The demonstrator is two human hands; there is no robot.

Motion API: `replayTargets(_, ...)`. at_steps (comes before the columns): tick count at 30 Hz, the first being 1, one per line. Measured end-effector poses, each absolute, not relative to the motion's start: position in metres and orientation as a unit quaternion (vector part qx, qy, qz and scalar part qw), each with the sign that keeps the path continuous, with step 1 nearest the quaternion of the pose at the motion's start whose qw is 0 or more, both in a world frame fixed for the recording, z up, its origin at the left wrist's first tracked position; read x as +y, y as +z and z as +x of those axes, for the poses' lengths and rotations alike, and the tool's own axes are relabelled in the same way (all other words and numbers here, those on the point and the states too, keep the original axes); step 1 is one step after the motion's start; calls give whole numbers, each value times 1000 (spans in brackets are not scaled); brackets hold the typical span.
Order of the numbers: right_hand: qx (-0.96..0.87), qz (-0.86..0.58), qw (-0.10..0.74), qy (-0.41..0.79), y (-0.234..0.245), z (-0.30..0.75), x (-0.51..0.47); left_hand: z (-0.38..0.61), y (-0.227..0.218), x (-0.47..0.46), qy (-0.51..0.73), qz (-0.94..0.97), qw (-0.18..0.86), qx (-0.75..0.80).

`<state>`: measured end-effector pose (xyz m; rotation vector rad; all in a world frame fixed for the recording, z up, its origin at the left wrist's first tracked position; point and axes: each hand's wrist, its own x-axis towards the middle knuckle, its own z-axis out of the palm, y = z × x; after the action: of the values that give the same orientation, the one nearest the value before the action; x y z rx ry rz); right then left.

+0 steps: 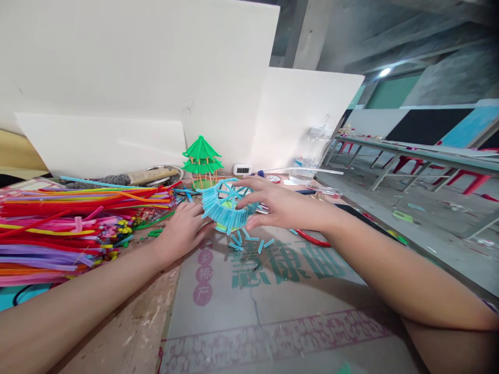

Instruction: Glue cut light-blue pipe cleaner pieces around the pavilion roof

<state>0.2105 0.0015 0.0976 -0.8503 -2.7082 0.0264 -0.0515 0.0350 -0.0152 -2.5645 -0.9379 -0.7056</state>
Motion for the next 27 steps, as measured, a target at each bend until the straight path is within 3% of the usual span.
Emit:
replayTargets(2, -935, -298, 189, 22, 99, 210, 2, -51, -14, 34, -247, -897, 155, -331)
replayTargets(6, -874, -298, 382, 29, 97, 208, 6, -51, -15, 36, -248, -895, 131, -346)
replayTargets(8, -846, -317, 429, 23, 96, 208, 8, -51, -16, 39, -250, -893, 108, -358)
replayTargets(15, -840, -353, 408, 67, 96, 210, 6, -52, -18, 45, -259, -886, 33, -383)
replayTargets(20, -801, -386, 445, 106, 96, 207, 7, -52, -16, 43, -258, -885, 25, -387)
replayTargets(27, -821, -386, 409, 95, 90, 204, 8, -52, -15, 43, -253, -889, 29, -379)
